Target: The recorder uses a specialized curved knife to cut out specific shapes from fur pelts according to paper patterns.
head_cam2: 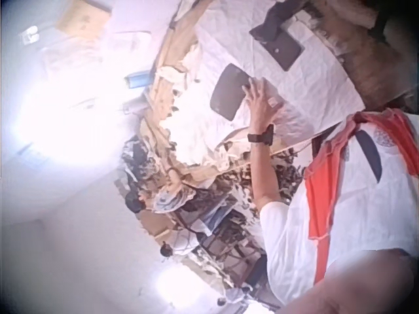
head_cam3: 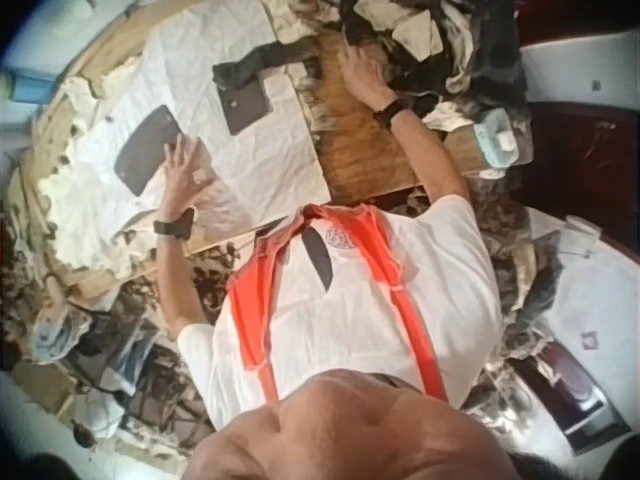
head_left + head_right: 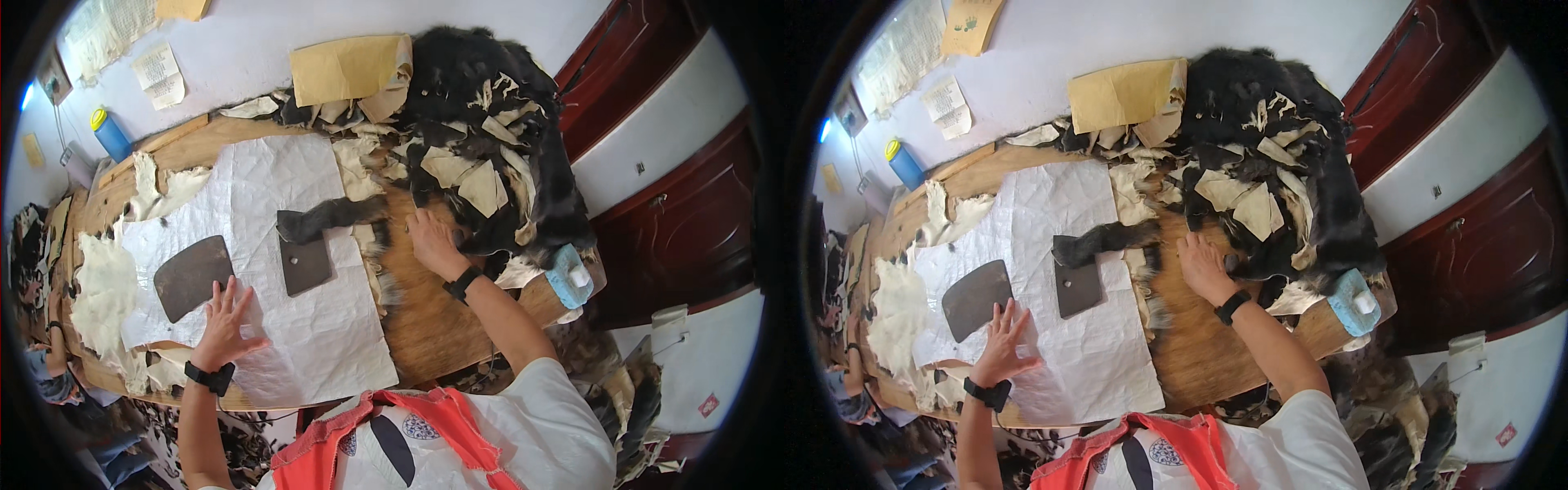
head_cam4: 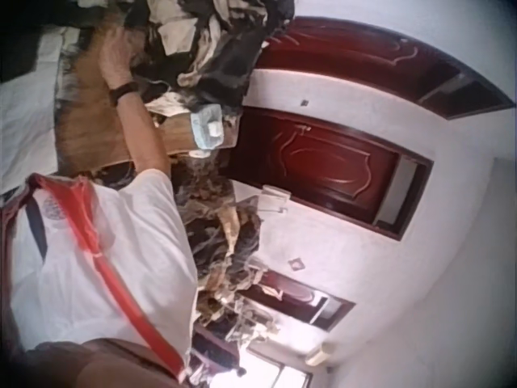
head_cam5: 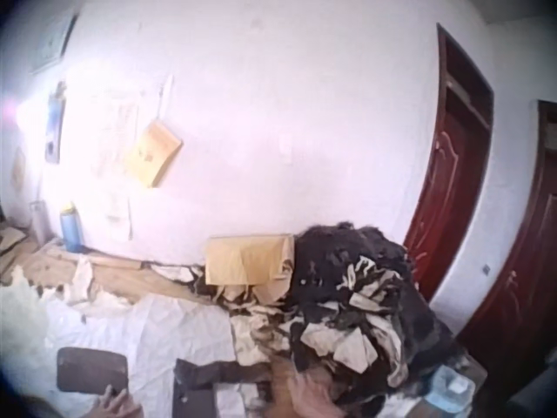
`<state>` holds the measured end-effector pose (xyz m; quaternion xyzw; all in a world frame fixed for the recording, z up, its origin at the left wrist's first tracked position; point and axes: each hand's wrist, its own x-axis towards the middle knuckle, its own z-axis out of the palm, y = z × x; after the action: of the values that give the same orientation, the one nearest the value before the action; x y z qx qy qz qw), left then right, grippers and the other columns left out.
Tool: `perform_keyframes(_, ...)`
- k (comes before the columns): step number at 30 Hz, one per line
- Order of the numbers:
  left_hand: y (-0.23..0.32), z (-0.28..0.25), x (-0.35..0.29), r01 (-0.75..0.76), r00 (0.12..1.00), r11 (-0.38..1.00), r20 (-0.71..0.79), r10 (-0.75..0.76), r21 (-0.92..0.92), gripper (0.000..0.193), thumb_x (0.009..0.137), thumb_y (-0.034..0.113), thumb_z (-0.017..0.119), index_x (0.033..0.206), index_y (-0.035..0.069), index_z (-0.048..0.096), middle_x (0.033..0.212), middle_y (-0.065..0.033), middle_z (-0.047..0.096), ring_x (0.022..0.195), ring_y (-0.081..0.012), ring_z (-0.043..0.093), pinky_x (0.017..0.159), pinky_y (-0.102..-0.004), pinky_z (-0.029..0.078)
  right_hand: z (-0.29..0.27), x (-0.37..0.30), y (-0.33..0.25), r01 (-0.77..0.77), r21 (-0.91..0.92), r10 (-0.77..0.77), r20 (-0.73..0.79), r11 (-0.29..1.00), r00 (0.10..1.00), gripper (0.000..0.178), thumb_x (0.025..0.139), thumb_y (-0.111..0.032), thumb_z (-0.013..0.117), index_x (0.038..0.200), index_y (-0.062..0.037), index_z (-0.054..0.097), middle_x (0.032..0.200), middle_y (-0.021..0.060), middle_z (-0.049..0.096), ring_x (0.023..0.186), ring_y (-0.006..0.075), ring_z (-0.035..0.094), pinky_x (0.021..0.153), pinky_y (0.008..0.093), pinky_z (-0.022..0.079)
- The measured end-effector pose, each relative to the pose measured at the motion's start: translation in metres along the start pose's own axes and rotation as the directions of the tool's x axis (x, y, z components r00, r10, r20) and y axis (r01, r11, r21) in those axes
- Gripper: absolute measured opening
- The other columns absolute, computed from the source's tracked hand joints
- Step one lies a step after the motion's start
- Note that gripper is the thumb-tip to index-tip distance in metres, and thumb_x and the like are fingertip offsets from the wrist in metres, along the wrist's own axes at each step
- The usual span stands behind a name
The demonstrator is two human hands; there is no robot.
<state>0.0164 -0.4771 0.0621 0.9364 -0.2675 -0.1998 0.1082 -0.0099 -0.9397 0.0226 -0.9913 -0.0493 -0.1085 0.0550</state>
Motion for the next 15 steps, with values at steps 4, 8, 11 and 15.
perform_keyframes(4,0.015,0.005,0.0,-0.019,0.993,0.999,-0.116,0.022,0.027,0.086,0.073,0.036,0.082,0.146,0.011,0.044,0.157,-0.0229,0.028,0.145,-0.0495,0.021,0.111,-0.0604,0.031,-0.014,0.002,-0.012,-0.11,0.146,0.103,0.056,0.983,0.993,0.012,0.089,-0.006,0.055,0.101,-0.0022,0.054,0.105,0.0179,0.054,0.094,0.0391,0.06,0.078,0.0483,0.049)
perform_keyframes(8,0.076,-0.002,0.017,-0.19,0.967,0.981,-0.179,0.18,-0.039,0.06,0.083,0.026,0.074,0.134,0.001,0.053,0.146,-0.0278,0.043,0.136,-0.0438,0.041,0.111,-0.0467,0.036,-0.045,-0.011,-0.023,-0.086,0.636,0.25,-0.173,0.767,0.953,0.016,0.094,-0.007,0.055,0.109,-0.0031,0.054,0.097,0.0148,0.056,0.086,0.0282,0.059,0.073,0.04,0.048)
perform_keyframes(11,0.091,-0.01,0.053,-0.357,0.922,0.933,-0.175,0.347,-0.033,0.064,0.083,0.026,0.074,0.136,0.0,0.05,0.146,-0.0264,0.044,0.133,-0.0436,0.043,0.109,-0.0453,0.038,-0.088,-0.032,-0.049,-0.172,0.828,0.357,-0.036,0.534,0.933,0.019,0.098,-0.01,0.053,0.116,-0.0034,0.055,0.093,0.0091,0.059,0.074,0.0161,0.053,0.066,0.0297,0.045)
perform_keyframes(15,0.088,0.008,0.122,-0.32,0.876,0.94,-0.414,0.246,-0.118,0.067,0.082,0.027,0.074,0.137,0.001,0.049,0.14,-0.0233,0.051,0.129,-0.0406,0.047,0.107,-0.0453,0.04,-0.121,-0.071,-0.068,-0.211,0.97,0.386,0.149,0.122,0.91,0.021,0.103,-0.014,0.049,0.12,-0.0041,0.057,0.092,0.002,0.063,0.063,0.0045,0.047,0.058,0.0204,0.039)
